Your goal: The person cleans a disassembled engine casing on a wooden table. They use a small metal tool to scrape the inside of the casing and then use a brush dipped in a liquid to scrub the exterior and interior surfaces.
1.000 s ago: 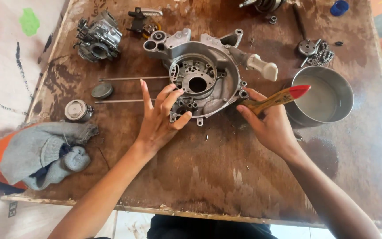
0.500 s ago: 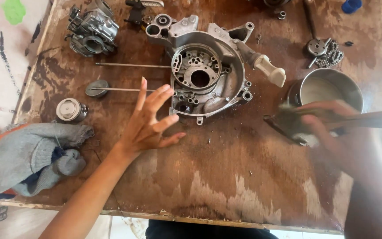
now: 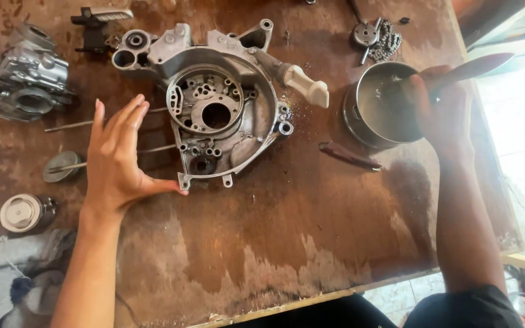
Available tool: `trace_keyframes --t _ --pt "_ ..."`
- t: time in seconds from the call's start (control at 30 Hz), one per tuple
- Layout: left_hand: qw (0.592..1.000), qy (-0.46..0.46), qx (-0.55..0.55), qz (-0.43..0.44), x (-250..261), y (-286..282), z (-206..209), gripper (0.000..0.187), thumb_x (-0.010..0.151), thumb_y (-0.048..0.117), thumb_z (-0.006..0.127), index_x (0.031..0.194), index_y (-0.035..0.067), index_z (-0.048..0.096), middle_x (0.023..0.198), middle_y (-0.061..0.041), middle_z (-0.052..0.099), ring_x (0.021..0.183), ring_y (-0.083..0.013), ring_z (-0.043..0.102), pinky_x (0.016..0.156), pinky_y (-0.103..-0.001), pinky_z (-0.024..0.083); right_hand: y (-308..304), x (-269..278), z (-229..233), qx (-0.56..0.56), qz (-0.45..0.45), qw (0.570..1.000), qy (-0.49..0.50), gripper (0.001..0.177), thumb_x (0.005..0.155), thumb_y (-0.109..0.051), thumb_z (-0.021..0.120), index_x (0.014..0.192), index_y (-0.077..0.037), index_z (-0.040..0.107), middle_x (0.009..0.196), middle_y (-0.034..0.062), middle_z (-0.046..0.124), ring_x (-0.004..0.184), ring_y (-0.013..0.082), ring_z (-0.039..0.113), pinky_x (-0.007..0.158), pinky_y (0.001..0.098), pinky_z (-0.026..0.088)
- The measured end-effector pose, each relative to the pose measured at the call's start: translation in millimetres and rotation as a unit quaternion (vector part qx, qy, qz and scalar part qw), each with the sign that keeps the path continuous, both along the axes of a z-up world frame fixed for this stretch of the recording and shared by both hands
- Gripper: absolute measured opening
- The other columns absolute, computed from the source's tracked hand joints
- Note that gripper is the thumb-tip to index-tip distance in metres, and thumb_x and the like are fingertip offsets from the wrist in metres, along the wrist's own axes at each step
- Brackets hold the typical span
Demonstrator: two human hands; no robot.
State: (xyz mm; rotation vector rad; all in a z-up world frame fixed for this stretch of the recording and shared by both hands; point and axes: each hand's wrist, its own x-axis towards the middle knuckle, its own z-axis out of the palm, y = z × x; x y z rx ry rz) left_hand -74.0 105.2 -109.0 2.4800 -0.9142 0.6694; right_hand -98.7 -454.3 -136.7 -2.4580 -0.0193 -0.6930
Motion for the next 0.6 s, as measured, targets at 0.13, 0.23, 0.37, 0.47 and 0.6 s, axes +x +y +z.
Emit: trace_keyframes --t 0.13,0.23,0.37,0.47,0.6 --pt "0.999 0.023 0.028 0.025 1.5 2.6 -10.7 0.141 0.067 0.104 0.035 0.149 -0.009 0.052 0.147 -0.025 0.060 0.141 -0.0381 0.056 0.133 -0.062 0.020 -0.1 0.7 1.3 -0.003 0.015 1.000 0.020 0.021 0.111 -0.014 0.065 0.116 0.007 0.068 0.098 0.0166 0.072 0.100 0.0273 0.073 0.090 0.0383 0.055" --pt "0.998 0.032 0.044 0.034 -1.8 -0.9 -16.5 0.134 0.076 0.103 0.025 0.147 -0.007 0.056 0.146 -0.023 0.063 0.142 -0.0387 0.057 0.134 -0.062 0.019 10.1 -4.6 28.8 0.055 0.016 0.997 0.044 0.022 0.112 -0.018 0.064 0.115 0.003 0.068 0.103 0.0129 0.074 0.097 0.0218 0.074 0.089 0.0358 0.056" --pt "0.997 0.036 0.056 0.035 -6.2 -1.5 -13.8 0.128 0.082 0.101 0.024 0.143 -0.006 0.060 0.145 -0.022 0.065 0.141 -0.0402 0.059 0.133 -0.062 0.019 -2.9 -12.8 12.9 0.036 0.035 0.993 0.105 0.025 0.117 -0.022 0.068 0.111 0.002 0.070 0.094 0.0115 0.072 0.092 0.0206 0.071 0.083 0.0351 0.055" --pt "0.997 0.018 0.060 0.037 -3.3 -2.2 -20.2 0.126 0.085 0.102 0.026 0.138 -0.007 0.060 0.143 -0.022 0.064 0.139 -0.0395 0.058 0.131 -0.061 0.019 -16.4 -9.3 -15.8 0.006 0.041 0.999 0.010 0.019 0.114 -0.012 0.064 0.115 0.006 0.069 0.094 0.0122 0.072 0.091 0.0210 0.070 0.089 0.0347 0.054" --pt "0.997 -0.001 0.054 0.050 -4.4 -5.6 -20.0 0.122 0.087 0.101 0.026 0.134 -0.005 0.061 0.140 -0.020 0.064 0.137 -0.0364 0.058 0.130 -0.062 0.018 -4.3 -10.1 -12.8 0.053 0.040 0.998 -0.001 0.019 0.114 -0.014 0.065 0.116 0.005 0.069 0.093 0.0104 0.072 0.091 0.0202 0.072 0.084 0.0318 0.055"
